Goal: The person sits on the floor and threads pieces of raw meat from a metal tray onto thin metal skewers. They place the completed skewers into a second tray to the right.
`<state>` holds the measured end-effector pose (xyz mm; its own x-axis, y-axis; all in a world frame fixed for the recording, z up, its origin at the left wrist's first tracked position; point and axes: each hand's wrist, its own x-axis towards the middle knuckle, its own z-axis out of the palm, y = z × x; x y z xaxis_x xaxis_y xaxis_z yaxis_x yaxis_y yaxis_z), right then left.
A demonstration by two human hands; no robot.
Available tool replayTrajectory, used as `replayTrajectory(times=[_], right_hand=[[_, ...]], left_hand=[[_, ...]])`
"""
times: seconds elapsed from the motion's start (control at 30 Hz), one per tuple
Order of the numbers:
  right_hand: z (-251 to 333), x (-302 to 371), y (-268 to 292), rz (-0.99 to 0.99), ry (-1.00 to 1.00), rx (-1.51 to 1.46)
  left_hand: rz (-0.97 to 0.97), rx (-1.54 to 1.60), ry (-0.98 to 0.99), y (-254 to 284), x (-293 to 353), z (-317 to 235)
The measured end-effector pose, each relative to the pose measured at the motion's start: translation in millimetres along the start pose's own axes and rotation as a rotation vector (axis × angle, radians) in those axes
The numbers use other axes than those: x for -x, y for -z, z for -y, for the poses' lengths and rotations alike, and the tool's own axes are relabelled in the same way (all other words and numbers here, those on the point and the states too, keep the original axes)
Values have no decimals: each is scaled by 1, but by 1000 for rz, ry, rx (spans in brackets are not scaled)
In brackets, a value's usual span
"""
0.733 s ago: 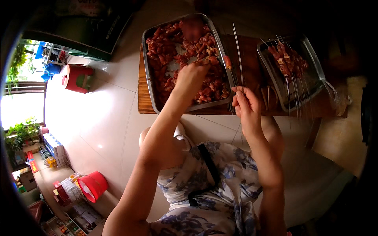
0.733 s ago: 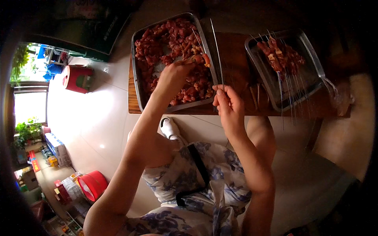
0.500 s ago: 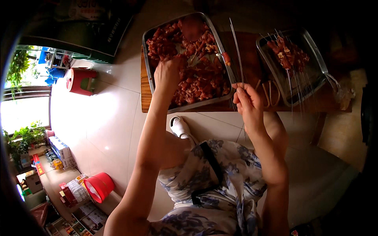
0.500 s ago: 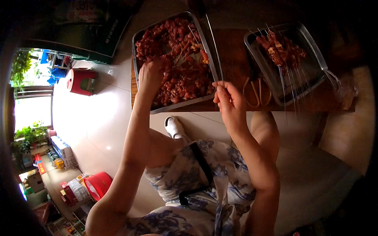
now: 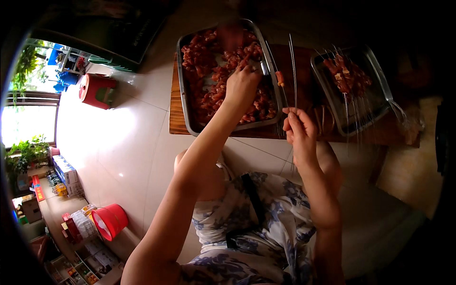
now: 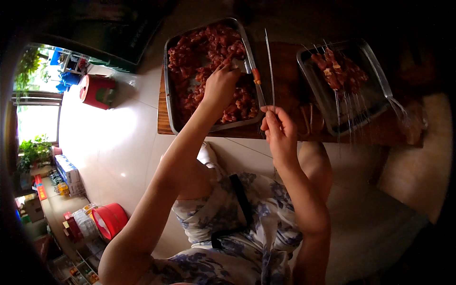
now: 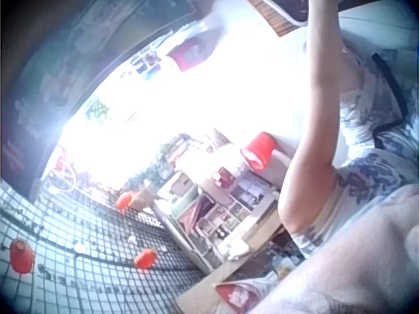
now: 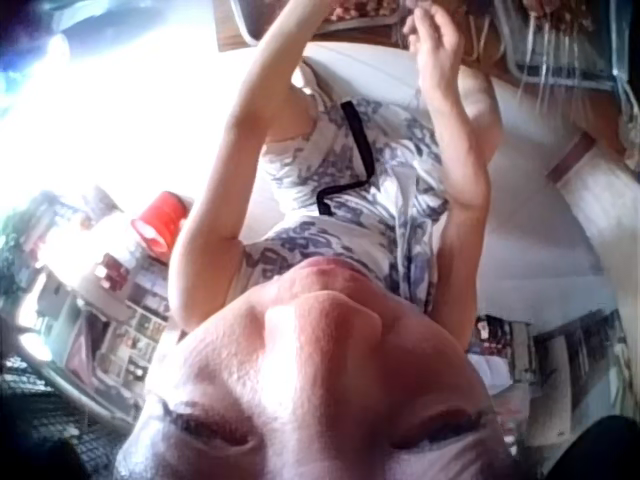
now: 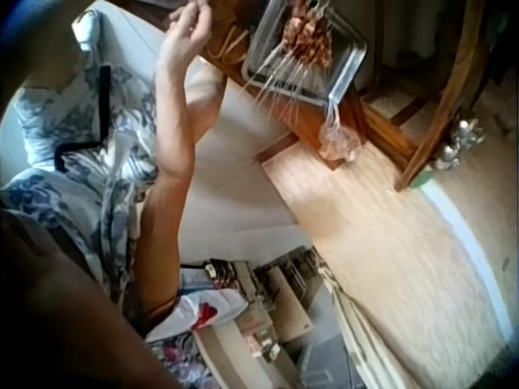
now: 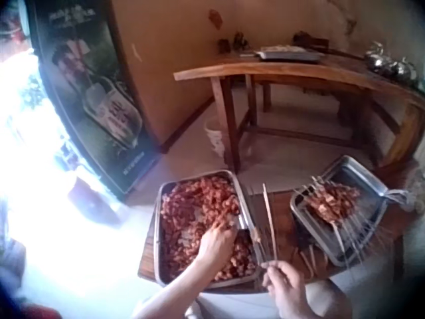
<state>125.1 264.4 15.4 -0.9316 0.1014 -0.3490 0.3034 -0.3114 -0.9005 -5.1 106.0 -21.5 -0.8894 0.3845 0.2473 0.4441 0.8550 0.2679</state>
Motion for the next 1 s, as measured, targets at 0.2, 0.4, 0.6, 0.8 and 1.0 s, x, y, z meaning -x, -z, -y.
replayTrajectory(times=[0.2, 0.4, 0.6, 0.8, 1.0], right_hand=[[-1, 3, -9, 43, 33, 70], [-17, 8, -18, 93, 270, 294], [-17, 12, -26, 140, 303, 422], [-20, 10, -31, 142, 287, 455], [-24, 7, -28, 141, 293, 499]], left_hand=[[-43, 705, 296, 39, 29, 41], [-83, 1508, 664, 77, 43, 50], [-116, 1723, 807, 78, 46, 62], [-79, 2080, 850, 56, 49, 86], [-220, 1783, 788, 74, 41, 65]])
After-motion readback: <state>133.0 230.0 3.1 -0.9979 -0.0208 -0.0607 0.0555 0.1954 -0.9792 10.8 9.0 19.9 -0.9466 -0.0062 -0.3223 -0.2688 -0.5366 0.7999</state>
